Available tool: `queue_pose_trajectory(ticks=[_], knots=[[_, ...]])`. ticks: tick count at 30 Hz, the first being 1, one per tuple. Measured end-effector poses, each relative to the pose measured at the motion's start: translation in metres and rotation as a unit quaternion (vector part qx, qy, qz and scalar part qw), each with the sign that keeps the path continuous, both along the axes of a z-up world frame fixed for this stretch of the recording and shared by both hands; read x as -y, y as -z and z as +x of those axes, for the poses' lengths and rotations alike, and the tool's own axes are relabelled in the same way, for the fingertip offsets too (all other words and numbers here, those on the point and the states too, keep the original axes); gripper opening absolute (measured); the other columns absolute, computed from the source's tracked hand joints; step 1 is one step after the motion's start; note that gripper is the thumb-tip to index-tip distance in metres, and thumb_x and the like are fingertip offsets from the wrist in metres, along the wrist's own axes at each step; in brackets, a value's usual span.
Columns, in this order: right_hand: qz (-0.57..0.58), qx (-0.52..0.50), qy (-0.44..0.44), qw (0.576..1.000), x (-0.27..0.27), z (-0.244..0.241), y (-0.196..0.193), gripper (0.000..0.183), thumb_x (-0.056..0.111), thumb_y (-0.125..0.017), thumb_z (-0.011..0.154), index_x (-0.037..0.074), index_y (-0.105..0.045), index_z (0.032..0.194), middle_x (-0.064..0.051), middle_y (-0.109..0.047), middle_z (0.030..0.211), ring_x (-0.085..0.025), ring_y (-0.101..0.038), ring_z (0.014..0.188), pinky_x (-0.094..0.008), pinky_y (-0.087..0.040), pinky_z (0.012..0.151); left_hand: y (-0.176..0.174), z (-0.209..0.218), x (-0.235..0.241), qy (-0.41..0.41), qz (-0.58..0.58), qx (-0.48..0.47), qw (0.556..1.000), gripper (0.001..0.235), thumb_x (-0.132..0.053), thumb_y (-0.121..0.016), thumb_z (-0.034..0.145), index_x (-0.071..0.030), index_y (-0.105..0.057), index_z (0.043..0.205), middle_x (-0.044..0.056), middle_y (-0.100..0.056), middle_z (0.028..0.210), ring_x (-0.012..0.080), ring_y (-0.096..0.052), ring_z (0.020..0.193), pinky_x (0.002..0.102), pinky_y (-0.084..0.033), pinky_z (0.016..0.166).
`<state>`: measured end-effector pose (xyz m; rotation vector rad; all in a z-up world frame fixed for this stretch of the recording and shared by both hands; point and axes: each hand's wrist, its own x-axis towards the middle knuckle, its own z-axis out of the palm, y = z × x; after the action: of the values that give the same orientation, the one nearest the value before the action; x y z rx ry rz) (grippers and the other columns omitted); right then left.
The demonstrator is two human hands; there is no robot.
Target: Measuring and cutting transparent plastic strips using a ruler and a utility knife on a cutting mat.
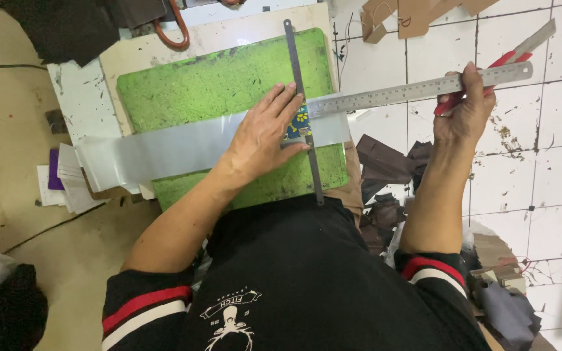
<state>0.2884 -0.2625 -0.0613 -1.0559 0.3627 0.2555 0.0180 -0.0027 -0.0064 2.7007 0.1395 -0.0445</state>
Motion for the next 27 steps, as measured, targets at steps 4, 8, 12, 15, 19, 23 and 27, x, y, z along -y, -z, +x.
queue_pose_trajectory(ticks=[4, 8, 12, 15, 19, 23, 27], knots=[[0.006, 0.008, -0.005, 1.0, 0.001, 0.001, 0.005, 0.033, 0.003, -0.085, 0.086, 0.001, -0.058, 0.104, -0.016, -0.068, 0.072, -0.017, -0.057, 0.049, -0.024, -0.048, 0.04, 0.001, 0.001, 0.0, 0.001, 0.0, -0.002, 1.0, 0.093, -0.053, -0.081, 0.088, -0.002, -0.043, 0.154, 0.019, -0.037, 0.163, 0.0365, -0.032, 0.151, 0.047, -0.033, 0.122], [-0.015, -0.005, 0.008, 1.0, 0.0, 0.001, 0.003, 0.027, 0.004, -0.085, 0.085, 0.001, -0.062, 0.098, -0.017, -0.07, 0.074, -0.018, -0.06, 0.052, -0.023, -0.047, 0.039, 0.0, 0.0, 0.0, -0.002, -0.001, 0.0, 1.0, 0.092, -0.053, -0.082, 0.088, -0.003, -0.043, 0.154, 0.019, -0.036, 0.163, 0.0366, -0.032, 0.151, 0.048, -0.035, 0.121], [-0.017, -0.01, 0.013, 1.0, -0.002, 0.0, -0.001, 0.033, 0.005, -0.087, 0.083, 0.002, -0.06, 0.101, -0.018, -0.072, 0.076, -0.018, -0.059, 0.051, -0.024, -0.047, 0.04, -0.002, 0.0, 0.0, -0.003, -0.007, -0.006, 1.0, 0.093, -0.053, -0.082, 0.088, -0.003, -0.041, 0.155, 0.019, -0.035, 0.164, 0.0366, -0.03, 0.152, 0.049, -0.036, 0.12], [-0.009, 0.013, -0.008, 1.0, 0.003, 0.003, 0.008, 0.026, 0.005, -0.085, 0.086, 0.002, -0.062, 0.099, -0.017, -0.069, 0.075, -0.018, -0.058, 0.051, -0.024, -0.046, 0.04, -0.003, 0.001, 0.0, -0.004, -0.013, -0.008, 1.0, 0.092, -0.051, -0.082, 0.088, -0.004, -0.041, 0.155, 0.019, -0.034, 0.164, 0.037, -0.03, 0.152, 0.05, -0.036, 0.121], [-0.002, 0.012, -0.007, 1.0, 0.002, 0.001, 0.004, 0.031, 0.005, -0.085, 0.087, 0.003, -0.057, 0.1, -0.019, -0.071, 0.075, -0.018, -0.053, 0.045, -0.024, -0.045, 0.039, -0.005, 0.0, 0.0, 0.0, -0.015, 0.006, 1.0, 0.092, -0.051, -0.083, 0.089, -0.002, -0.041, 0.155, 0.02, -0.034, 0.164, 0.0384, -0.031, 0.152, 0.049, -0.034, 0.122], [-0.017, -0.002, 0.01, 1.0, 0.0, 0.0, 0.001, 0.037, 0.005, -0.087, 0.083, 0.002, -0.057, 0.105, -0.017, -0.071, 0.076, -0.018, -0.061, 0.054, -0.024, -0.047, 0.039, -0.005, 0.001, 0.0, -0.003, -0.005, -0.017, 1.0, 0.092, -0.055, -0.079, 0.089, -0.004, -0.04, 0.156, 0.018, -0.032, 0.165, 0.0363, -0.029, 0.153, 0.049, -0.034, 0.121], [-0.019, -0.002, -0.003, 1.0, 0.001, -0.001, -0.005, 0.029, 0.006, -0.087, 0.085, 0.003, -0.061, 0.098, -0.015, -0.072, 0.075, -0.017, -0.059, 0.051, -0.024, -0.047, 0.04, 0.0, 0.003, 0.001, 0.006, 0.022, -0.006, 1.0, 0.094, -0.056, -0.08, 0.087, 0.0, -0.044, 0.153, 0.023, -0.036, 0.162, 0.0393, -0.031, 0.151, 0.045, -0.027, 0.126]])
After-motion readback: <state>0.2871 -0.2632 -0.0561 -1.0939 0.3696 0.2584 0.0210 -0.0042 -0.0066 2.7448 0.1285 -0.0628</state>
